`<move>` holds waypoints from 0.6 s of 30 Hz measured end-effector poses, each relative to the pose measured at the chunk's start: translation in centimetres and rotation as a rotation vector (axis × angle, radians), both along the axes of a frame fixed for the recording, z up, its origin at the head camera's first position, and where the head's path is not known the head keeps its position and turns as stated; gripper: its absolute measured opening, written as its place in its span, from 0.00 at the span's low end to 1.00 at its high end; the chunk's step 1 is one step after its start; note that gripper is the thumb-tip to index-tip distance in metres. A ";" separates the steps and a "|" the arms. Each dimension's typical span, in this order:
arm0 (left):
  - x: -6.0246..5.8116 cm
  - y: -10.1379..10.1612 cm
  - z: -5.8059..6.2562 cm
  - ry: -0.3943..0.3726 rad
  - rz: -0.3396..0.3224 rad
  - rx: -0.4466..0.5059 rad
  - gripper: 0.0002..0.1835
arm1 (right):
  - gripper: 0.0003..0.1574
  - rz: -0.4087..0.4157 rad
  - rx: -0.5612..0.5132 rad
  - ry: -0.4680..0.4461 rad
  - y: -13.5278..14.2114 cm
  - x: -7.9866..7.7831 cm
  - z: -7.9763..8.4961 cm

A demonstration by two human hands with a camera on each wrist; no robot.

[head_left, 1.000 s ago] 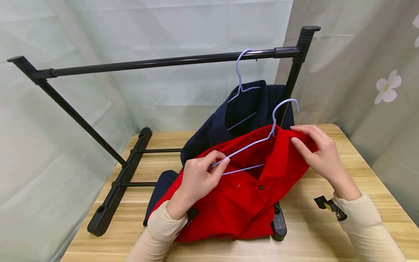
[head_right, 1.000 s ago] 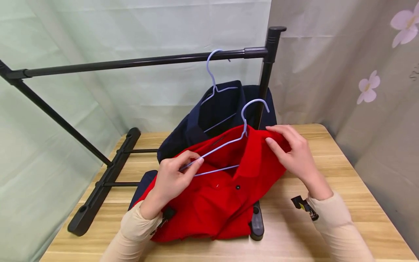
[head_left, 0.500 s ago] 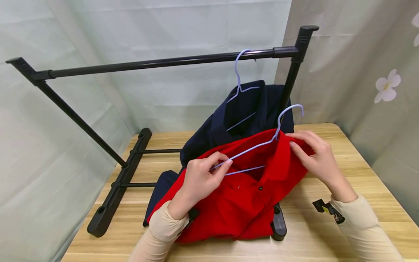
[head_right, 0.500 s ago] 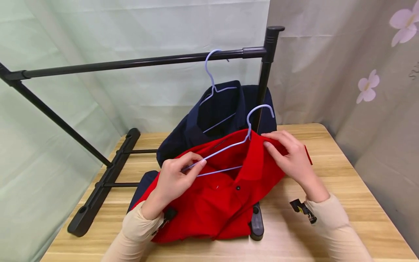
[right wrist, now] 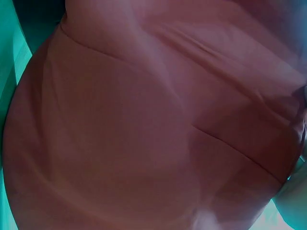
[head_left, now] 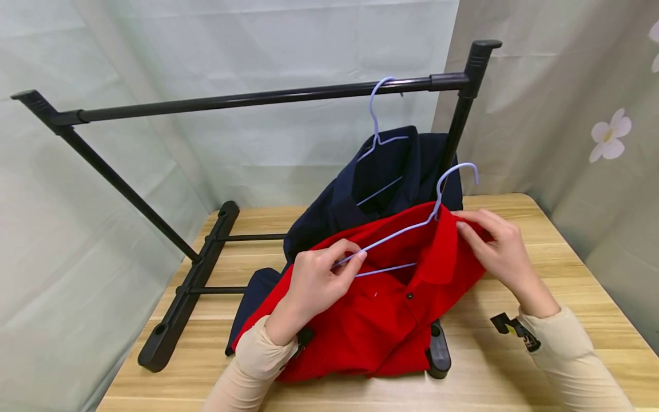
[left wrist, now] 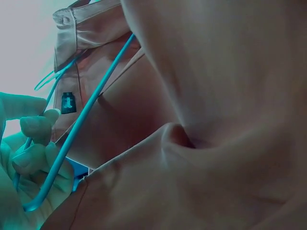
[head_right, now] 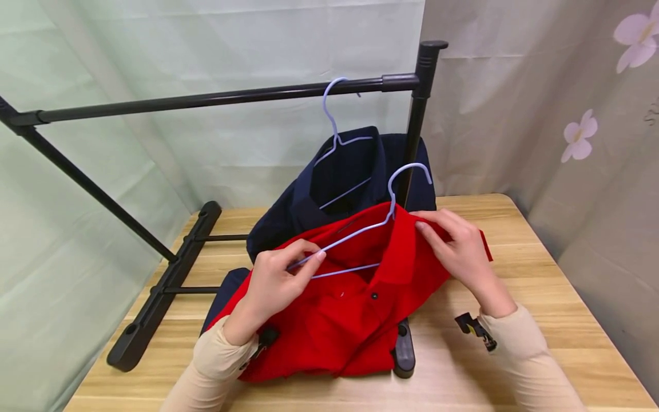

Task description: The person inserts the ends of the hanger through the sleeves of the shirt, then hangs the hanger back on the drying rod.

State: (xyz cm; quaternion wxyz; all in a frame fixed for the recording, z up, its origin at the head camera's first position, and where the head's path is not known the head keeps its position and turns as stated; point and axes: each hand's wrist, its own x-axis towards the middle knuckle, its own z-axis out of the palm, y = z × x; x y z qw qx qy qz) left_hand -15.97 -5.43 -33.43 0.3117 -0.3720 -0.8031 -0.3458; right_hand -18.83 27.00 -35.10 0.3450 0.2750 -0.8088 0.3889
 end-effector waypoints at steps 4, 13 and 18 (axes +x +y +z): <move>0.1 0.0 0.1 0.017 0.011 -0.015 0.05 | 0.23 -0.009 0.003 -0.008 -0.1 0.1 0.1; 0.3 -0.3 0.9 0.043 0.044 -0.077 0.08 | 0.21 0.005 -0.006 0.005 0.2 -0.3 0.0; 0.7 -0.8 2.0 0.052 0.039 -0.046 0.08 | 0.20 -0.009 -0.016 -0.003 0.2 -0.4 -0.1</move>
